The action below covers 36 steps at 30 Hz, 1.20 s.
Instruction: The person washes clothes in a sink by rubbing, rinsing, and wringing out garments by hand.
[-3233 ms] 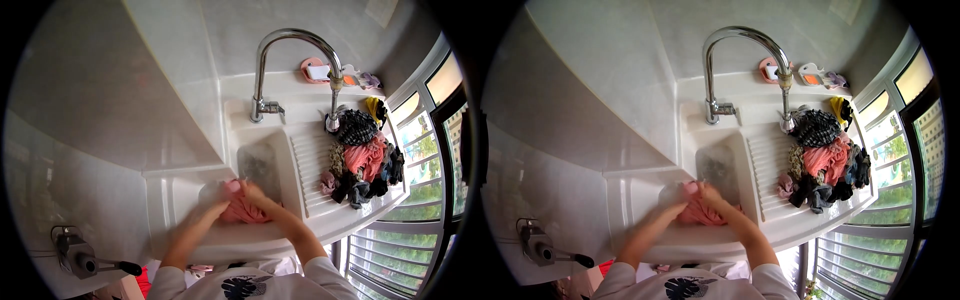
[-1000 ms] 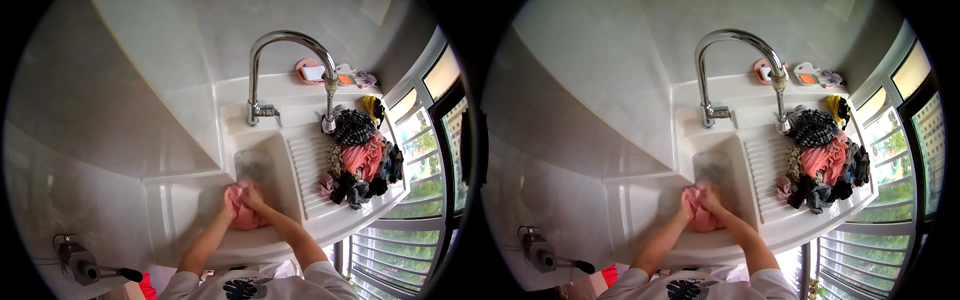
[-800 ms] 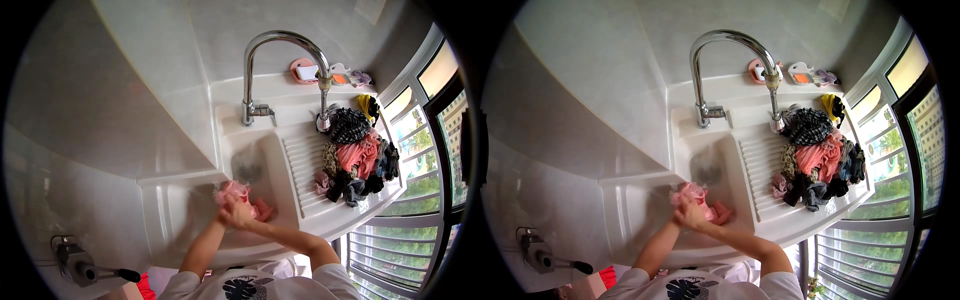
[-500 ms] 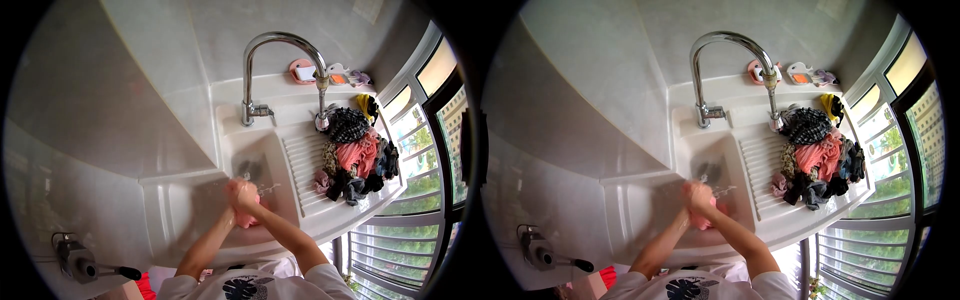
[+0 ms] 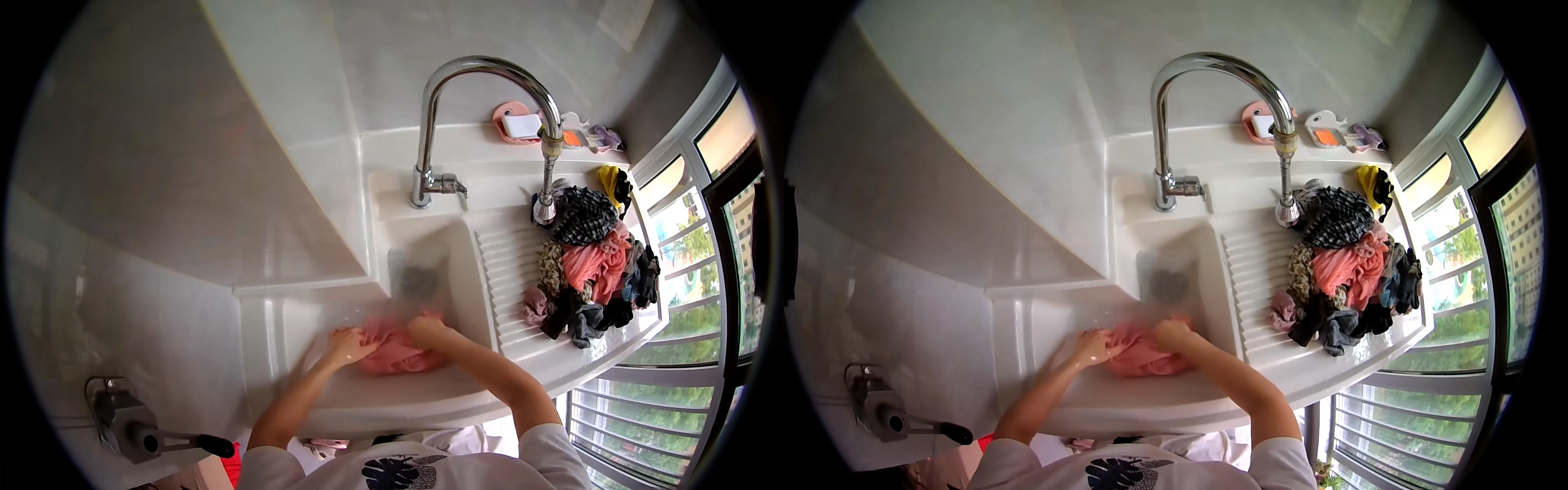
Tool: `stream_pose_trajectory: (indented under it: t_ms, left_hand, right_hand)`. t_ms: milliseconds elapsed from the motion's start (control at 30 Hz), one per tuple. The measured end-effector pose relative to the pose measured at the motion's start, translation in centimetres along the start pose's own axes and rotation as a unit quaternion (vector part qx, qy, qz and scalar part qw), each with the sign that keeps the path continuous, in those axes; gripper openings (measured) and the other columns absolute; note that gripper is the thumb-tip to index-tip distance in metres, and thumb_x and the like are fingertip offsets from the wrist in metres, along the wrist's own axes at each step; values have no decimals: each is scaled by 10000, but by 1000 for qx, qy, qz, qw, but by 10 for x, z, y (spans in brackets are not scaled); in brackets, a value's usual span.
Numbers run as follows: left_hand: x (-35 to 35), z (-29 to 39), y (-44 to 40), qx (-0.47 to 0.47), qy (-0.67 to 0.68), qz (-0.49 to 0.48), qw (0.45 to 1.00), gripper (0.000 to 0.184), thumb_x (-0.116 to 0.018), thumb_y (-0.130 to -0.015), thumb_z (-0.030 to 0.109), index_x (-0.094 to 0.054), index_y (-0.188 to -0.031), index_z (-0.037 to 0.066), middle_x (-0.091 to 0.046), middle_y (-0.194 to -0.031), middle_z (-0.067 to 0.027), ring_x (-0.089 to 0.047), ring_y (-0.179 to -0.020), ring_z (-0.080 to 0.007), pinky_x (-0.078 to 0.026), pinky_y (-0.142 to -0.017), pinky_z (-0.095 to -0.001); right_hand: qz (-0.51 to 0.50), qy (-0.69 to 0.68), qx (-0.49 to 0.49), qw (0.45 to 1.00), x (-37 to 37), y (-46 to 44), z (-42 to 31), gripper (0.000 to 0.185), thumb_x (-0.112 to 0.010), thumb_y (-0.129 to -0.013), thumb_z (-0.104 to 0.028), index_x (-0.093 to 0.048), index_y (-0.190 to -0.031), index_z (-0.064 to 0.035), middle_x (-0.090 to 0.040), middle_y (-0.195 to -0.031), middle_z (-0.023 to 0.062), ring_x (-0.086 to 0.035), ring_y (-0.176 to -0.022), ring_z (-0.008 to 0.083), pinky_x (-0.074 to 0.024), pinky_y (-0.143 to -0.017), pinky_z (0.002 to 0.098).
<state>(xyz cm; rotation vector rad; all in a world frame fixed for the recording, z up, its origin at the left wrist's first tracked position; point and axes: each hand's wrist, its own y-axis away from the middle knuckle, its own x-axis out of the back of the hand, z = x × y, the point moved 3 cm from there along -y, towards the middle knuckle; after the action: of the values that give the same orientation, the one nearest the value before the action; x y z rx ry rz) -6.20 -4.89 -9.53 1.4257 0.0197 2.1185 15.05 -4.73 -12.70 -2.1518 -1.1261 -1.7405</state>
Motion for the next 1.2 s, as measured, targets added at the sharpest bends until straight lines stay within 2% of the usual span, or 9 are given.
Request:
stream_pose_trajectory:
  t_ms: [67,200,267,500,700,933,1033,1100,1200]
  left_hand:
    - [10,4,-5,64,9,-9,998,314,-670,-746,362,-575,-704,66,-623,-1001,-146,-585,-906,-320,-425,-810,-413]
    - [-2,23,-22,112,115,68,985,314,-628,-788,347,-552,-919,72,-628,-974,-172,-607,-805,-383,-453,-768,-450]
    - [-38,7,-32,114,98,61,987,303,-618,-795,289,-516,-995,86,-617,-984,-174,-599,-838,-388,-457,-760,-458]
    - [-48,-9,-6,-87,159,86,980,306,-530,-788,45,-542,-1078,141,-535,-1149,-161,-570,-951,-383,-473,-794,-436]
    - [-2,22,18,-39,13,76,996,221,-536,-800,95,-714,-919,150,-513,-1220,-111,-539,-1039,-324,-449,-833,-423]
    - [44,46,55,-103,-41,99,989,229,-506,-833,108,-702,-952,95,-482,-1279,-110,-572,-997,-288,-444,-840,-427]
    - [40,29,65,-117,-88,40,988,241,-522,-811,64,-667,-1003,52,-596,-1089,-147,-575,-947,-304,-442,-825,-380]
    - [14,-1,59,-10,338,-193,921,269,-521,-787,15,-649,-1022,39,-626,-994,-152,-580,-928,-343,-468,-770,-405]
    - [14,-11,29,31,313,-237,919,321,-484,-750,-50,-631,-1025,28,-624,-779,-164,-580,-899,-377,-485,-750,-390]
  right_hand:
    - [-103,-190,-230,949,32,-1,9,319,-545,-802,-330,-624,-1038,-131,-661,-968,102,-607,-989,338,-439,-858,487]
    - [21,-116,-327,938,-13,-11,29,378,-533,-827,-391,-639,-1069,-122,-647,-1038,136,-602,-1007,342,-479,-805,472]
    - [-99,-103,-346,927,-37,-13,33,471,-529,-825,-456,-622,-1131,-111,-627,-1109,152,-596,-1017,356,-466,-842,478]
    - [-149,-160,-189,957,-84,11,47,532,-534,-791,-501,-637,-1125,-101,-609,-1153,156,-564,-1087,342,-443,-905,434]
    - [-190,-107,-204,954,-32,36,33,525,-557,-752,-496,-666,-1018,-57,-639,-1022,196,-611,-973,334,-477,-847,419]
    - [29,-307,-273,911,11,74,40,411,-637,-702,-299,-632,-1011,-27,-643,-938,214,-629,-843,336,-512,-726,390]
    - [-28,-281,-238,929,49,94,19,411,-639,-713,-252,-594,-1054,-27,-649,-905,195,-634,-768,329,-515,-682,382]
    - [-123,-263,-207,934,70,98,14,416,-630,-730,-241,-577,-1090,-39,-643,-944,192,-630,-777,329,-515,-674,377]
    - [-128,-467,-176,857,62,89,20,339,-593,-788,-221,-574,-1086,-61,-625,-1011,173,-628,-827,314,-520,-639,375]
